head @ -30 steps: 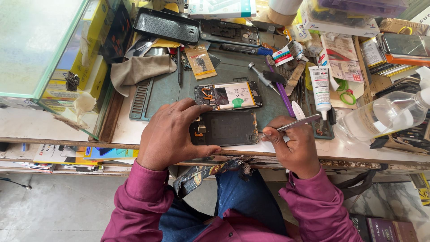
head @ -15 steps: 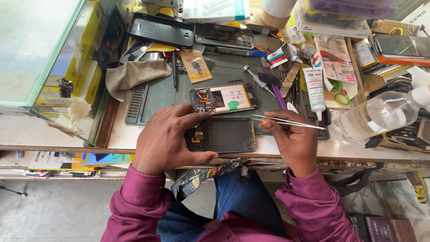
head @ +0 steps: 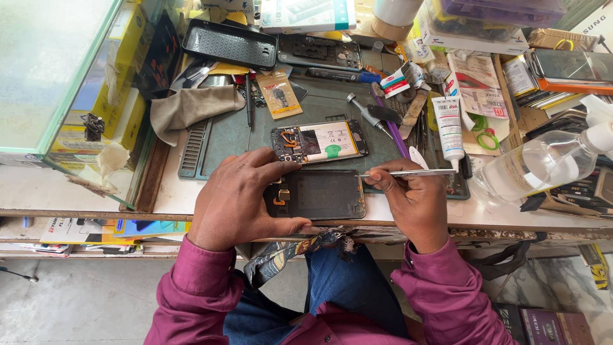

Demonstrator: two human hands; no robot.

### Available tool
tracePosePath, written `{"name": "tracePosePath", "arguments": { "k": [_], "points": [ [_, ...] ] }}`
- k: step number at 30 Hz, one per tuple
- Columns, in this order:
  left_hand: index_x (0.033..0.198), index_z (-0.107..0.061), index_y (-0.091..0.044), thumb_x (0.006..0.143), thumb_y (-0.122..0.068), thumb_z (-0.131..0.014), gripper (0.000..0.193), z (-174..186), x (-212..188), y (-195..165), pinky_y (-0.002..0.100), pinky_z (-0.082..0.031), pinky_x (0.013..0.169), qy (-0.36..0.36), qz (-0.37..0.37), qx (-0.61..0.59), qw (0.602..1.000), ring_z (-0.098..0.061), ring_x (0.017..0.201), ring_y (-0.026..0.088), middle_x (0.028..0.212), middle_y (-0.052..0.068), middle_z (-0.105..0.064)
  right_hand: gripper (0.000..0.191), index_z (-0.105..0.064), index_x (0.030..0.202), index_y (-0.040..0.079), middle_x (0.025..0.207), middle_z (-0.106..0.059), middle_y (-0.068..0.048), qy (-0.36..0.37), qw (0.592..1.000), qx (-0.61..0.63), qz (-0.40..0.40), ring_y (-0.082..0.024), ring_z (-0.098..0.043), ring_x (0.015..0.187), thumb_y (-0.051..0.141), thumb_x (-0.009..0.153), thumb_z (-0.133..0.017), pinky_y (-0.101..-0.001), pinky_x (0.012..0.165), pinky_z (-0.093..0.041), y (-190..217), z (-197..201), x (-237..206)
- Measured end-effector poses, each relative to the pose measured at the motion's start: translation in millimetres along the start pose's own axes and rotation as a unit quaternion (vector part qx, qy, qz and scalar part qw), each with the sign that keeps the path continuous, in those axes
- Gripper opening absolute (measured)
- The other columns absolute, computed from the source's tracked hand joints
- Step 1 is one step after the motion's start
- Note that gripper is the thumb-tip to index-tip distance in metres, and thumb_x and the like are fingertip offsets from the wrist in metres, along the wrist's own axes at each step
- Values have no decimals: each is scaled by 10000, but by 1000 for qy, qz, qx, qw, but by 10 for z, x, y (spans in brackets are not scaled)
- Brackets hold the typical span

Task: The person uses a precision screwdriver to remove screws from a disassembled smartphone's internal frame. They then use a plastic pry tool and tweezers to scrape and clean the inside of the phone's back cover, removing residue from the camera module area.

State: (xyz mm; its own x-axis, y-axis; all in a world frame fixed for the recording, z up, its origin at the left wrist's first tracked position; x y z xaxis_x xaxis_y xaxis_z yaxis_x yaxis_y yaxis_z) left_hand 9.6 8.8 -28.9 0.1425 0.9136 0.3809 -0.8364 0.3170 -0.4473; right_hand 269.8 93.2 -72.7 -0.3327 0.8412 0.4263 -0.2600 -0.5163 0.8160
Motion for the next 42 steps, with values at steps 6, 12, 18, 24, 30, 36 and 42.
{"name": "tracePosePath", "arguments": {
  "k": [6, 12, 18, 24, 30, 36, 42],
  "points": [
    [1173, -758, -81, 500, -673, -883, 905, 8, -4, 2, 451, -480, 808, 7, 4, -1, 1000, -652, 938, 332, 943, 111, -661, 178, -720, 1001, -38, 869, -780, -107, -6, 1000, -18, -10, -151, -772, 821, 139, 988, -712, -255, 737, -619, -21, 5, -2],
    [1165, -757, -82, 506, -645, -884, 876, 11, -2, -9, 449, -480, 812, -2, 0, -1, 1000, -652, 943, 329, 948, 106, -661, 160, -714, 1012, -37, 888, -772, -104, 4, 1000, 21, -8, -145, -760, 851, 123, 996, -708, -255, 765, -609, -44, 4, -9],
    [1166, -759, -83, 509, -651, -885, 878, 10, -2, 5, 450, -479, 807, 6, 3, -1, 1000, -651, 941, 330, 940, 108, -659, 132, -725, 1005, -34, 887, -774, -105, -1, 1000, -7, 2, -144, -760, 842, 97, 991, -710, -253, 756, -607, -7, 2, -18],
    [1166, -758, -78, 508, -658, -888, 887, 9, -7, 8, 451, -480, 808, -4, -6, 0, 1000, -651, 947, 335, 955, 111, -664, 121, -715, 1032, -41, 920, -767, -106, -7, 1000, 23, 16, -145, -756, 859, 75, 1003, -702, -258, 787, -614, -12, -24, -17],
    [1170, -752, -86, 496, -631, -891, 878, 9, 0, -13, 451, -479, 822, -6, -3, -4, 1000, -649, 963, 328, 979, 101, -668, 141, -700, 1062, -37, 961, -755, -102, -20, 999, 47, 18, -140, -756, 898, 90, 1000, -699, -269, 816, -628, -76, 5, -59],
    [1219, -719, -93, 526, -638, -886, 898, 9, -10, -43, 452, -472, 833, 8, -2, 7, 1000, -643, 984, 326, 976, 106, -655, 183, -687, 1110, -7, 989, -749, -107, -3, 994, 93, 54, -147, -757, 908, 134, 996, -714, -265, 814, -624, -135, 87, -106],
    [1274, -681, -94, 521, -704, -870, 987, 13, -27, -61, 453, -474, 840, 10, 3, 18, 1000, -637, 981, 337, 1001, 114, -648, 226, -703, 1144, 17, 1037, -779, -110, 142, 974, 75, 158, -178, -791, 944, 156, 967, -730, -275, 822, -642, -28, 67, -188]
  ]
}}
Point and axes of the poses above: each hand's wrist, its own x-axis towards the middle knuckle, its own z-axis out of the back of the hand, y = z × x, the point moved 3 cm from there along x, towards the middle knuckle
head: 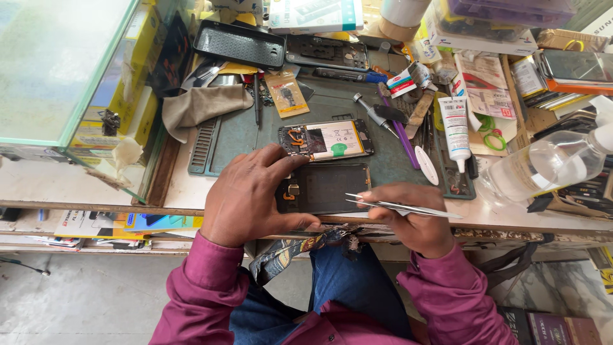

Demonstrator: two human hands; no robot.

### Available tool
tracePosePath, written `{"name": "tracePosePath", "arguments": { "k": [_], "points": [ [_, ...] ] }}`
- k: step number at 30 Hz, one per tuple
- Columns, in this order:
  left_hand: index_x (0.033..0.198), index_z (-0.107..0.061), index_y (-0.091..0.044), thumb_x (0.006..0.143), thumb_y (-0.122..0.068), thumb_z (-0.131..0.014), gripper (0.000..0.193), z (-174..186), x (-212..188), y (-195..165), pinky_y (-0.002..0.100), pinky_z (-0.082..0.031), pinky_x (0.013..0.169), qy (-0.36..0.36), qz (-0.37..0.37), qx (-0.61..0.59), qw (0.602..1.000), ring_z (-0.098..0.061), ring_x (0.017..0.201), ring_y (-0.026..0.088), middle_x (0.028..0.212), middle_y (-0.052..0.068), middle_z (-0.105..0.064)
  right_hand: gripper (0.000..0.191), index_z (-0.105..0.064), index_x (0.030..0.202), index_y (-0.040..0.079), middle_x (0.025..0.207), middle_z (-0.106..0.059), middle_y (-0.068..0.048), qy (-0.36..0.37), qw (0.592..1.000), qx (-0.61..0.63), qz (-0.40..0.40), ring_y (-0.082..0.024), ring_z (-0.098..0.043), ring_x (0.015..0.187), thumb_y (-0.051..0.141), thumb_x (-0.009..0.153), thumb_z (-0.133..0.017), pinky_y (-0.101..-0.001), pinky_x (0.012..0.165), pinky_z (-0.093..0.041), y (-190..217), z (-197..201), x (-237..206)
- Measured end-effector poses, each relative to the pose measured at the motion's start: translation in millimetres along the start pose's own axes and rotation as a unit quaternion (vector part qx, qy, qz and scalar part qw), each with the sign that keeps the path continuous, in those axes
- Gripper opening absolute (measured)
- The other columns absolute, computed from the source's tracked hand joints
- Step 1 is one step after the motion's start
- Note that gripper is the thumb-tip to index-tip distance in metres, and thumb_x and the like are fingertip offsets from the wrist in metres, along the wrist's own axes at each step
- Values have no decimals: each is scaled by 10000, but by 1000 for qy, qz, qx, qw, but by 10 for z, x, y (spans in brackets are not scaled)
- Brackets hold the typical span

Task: The person uses a precision screwdriver to remove screws from a disassembled smartphone's internal frame. They then use a plastic pry tool and tweezers to scrape and clean the inside of the phone's back cover, removing residue from the camera module area.

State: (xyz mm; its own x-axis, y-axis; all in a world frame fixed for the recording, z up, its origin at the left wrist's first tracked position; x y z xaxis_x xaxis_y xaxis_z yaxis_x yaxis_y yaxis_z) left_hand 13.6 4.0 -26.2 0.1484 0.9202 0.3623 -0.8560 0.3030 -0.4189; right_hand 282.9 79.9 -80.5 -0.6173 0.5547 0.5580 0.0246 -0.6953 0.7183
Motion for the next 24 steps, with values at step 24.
{"name": "tracePosePath", "arguments": {
  "k": [24],
  "points": [
    [1213, -667, -47, 414, -675, -922, 1048, 25, -25, 47, 462, -509, 864, -32, 16, -49, 998, -637, 1042, 385, 1104, 135, -643, 203, -725, 1128, -22, 943, -768, -108, -200, 962, -173, -67, -163, -767, 863, 152, 1025, -716, -263, 768, -602, 164, -75, 78]
  ]
}}
Point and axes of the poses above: each hand's wrist, its own x-axis towards the middle knuckle, its own z-axis out of the back of the hand, y = z × x, the point moved 3 cm from there along x, towards the middle knuckle
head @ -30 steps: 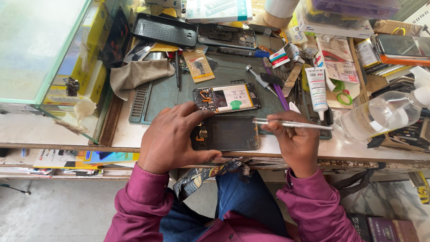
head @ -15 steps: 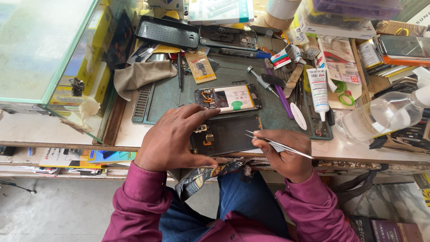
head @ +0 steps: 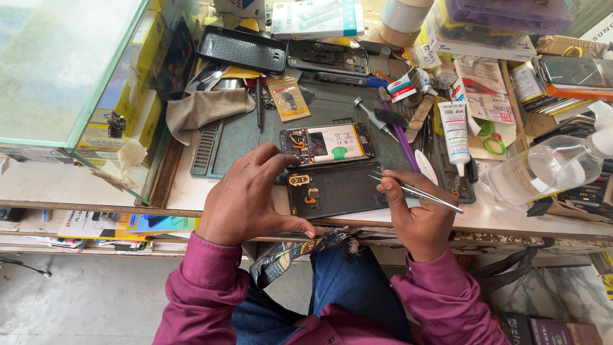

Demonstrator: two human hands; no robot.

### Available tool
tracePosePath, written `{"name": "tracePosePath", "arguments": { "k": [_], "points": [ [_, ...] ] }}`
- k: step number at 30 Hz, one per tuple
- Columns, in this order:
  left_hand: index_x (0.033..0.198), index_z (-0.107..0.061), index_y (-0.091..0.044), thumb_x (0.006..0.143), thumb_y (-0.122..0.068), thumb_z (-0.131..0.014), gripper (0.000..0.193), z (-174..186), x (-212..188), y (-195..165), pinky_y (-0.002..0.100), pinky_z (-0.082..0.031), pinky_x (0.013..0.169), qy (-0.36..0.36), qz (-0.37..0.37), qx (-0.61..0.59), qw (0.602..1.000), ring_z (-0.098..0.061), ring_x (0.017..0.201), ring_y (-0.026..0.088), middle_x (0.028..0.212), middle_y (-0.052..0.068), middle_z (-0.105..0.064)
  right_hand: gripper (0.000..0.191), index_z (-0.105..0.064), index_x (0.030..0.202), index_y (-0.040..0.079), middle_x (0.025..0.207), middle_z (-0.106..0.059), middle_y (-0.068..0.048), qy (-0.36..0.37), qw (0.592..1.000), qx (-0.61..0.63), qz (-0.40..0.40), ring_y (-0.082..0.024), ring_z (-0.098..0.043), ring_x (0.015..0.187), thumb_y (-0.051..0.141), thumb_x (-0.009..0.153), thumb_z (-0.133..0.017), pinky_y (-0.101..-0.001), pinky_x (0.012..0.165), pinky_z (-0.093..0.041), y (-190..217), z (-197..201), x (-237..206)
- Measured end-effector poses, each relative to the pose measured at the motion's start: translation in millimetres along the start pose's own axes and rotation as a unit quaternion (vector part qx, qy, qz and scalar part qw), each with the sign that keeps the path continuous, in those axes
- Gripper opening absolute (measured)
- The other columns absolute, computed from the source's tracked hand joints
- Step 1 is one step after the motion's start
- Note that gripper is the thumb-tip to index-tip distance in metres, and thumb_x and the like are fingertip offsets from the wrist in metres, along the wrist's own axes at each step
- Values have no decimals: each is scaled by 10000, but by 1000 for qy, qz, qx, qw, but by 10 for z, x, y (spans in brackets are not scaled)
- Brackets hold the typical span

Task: The person uses a precision screwdriver to remove screws from a disassembled smartphone's internal frame. They then use a plastic pry tool and tweezers to scrape and clean the inside of the phone's back cover, removing residue from the camera module area.

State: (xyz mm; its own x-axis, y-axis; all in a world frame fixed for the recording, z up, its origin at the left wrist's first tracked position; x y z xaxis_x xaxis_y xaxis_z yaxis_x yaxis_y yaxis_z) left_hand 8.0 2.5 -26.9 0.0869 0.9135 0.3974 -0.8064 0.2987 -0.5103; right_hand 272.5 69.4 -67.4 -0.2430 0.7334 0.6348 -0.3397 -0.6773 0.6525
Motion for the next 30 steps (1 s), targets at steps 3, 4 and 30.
{"name": "tracePosePath", "arguments": {
  "k": [3, 4, 30],
  "points": [
    [1134, -679, -46, 385, -685, -923, 1015, -2, 1, 4, 459, -512, 866, -7, -1, -2, 1000, -641, 1026, 375, 1068, 123, -645, 210, -722, 1126, -19, 917, -764, -104, -14, 1000, -3, -18, -157, -766, 851, 166, 1025, -714, -261, 755, -599, -28, 8, -7],
    [1112, -678, -47, 385, -683, -923, 996, -2, -4, 10, 456, -513, 869, -5, 2, -6, 1000, -642, 1024, 369, 1054, 119, -644, 215, -718, 1126, -18, 901, -761, -102, -18, 999, 1, -30, -154, -763, 844, 171, 1024, -713, -260, 752, -598, -46, 7, -9],
    [1055, -650, -62, 476, -682, -891, 882, -24, -34, -11, 431, -444, 866, 16, -37, 74, 996, -609, 1053, 323, 1061, 105, -637, 197, -706, 1017, 39, 978, -772, -101, 258, 951, 119, 120, -203, -790, 888, 3, 831, -763, -311, 772, -632, 419, -445, 193]
  ]
}}
Point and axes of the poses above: each hand's wrist, its own x-axis towards the middle knuckle, its own z-axis out of the back of the hand, y = z × x, the point moved 3 cm from there along x, towards the middle knuckle
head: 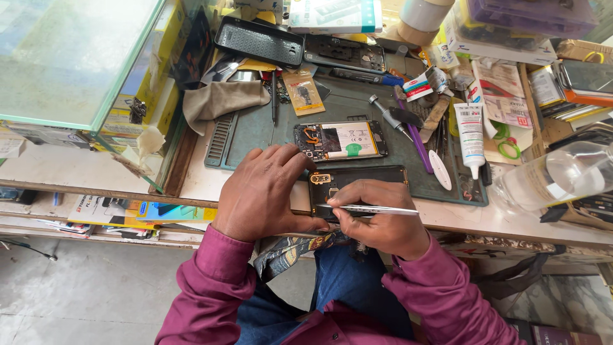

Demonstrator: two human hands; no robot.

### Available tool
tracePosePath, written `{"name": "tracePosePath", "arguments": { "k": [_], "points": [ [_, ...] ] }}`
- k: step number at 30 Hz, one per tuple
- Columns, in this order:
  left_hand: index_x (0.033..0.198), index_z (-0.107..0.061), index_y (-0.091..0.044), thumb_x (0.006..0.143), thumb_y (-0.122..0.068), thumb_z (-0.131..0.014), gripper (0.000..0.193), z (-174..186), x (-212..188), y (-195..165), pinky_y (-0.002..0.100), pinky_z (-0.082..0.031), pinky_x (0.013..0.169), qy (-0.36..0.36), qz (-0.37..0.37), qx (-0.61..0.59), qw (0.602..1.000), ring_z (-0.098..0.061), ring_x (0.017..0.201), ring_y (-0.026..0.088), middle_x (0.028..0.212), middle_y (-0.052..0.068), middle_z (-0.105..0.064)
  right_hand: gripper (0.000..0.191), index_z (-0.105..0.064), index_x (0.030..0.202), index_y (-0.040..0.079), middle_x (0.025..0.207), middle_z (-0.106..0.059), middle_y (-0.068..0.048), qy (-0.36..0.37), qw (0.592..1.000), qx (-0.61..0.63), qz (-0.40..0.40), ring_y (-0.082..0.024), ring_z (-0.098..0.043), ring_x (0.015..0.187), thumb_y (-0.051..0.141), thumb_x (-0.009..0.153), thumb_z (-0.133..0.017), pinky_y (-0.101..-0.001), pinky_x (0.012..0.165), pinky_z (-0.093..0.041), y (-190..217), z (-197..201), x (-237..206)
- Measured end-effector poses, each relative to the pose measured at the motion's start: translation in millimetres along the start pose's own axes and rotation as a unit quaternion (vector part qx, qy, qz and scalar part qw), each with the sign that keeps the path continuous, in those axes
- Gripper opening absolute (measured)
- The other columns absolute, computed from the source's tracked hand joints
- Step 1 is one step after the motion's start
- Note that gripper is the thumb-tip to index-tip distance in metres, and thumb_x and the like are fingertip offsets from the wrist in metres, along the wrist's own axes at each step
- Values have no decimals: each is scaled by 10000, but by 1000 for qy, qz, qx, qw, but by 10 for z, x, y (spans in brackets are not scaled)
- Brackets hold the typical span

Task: The person uses a precision screwdriver to remove screws from a disassembled smartphone's internal frame. They then use a plastic pry tool and tweezers to scrape and clean the inside of the phone's back cover, removing residue from the camera module area.

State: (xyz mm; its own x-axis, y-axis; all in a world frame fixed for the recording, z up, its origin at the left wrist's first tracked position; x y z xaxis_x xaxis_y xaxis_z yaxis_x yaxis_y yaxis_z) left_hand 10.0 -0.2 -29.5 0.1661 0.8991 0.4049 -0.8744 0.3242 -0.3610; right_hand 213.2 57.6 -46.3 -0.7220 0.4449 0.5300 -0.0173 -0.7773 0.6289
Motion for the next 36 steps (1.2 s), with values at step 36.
{"name": "tracePosePath", "arguments": {
  "k": [36],
  "points": [
    [1086, -650, -64, 489, -631, -909, 864, -3, -13, 1, 425, -450, 867, -25, -9, -12, 1000, -617, 1040, 307, 1079, 92, -645, 196, -704, 996, 64, 953, -756, -70, 32, 998, -38, 48, -199, -773, 882, -3, 828, -781, -300, 770, -632, 19, -53, 10]
  ]
}}
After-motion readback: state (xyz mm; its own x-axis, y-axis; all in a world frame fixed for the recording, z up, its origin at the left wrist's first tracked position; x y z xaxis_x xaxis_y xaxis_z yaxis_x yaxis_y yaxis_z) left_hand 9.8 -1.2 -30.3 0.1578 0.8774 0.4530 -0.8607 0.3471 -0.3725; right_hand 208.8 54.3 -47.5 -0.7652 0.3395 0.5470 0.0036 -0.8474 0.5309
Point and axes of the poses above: each hand's wrist, its own x-axis towards the middle knuckle, its own z-axis out of the back of the hand, y = z × x, the point moved 3 cm from there along x, towards the middle knuckle
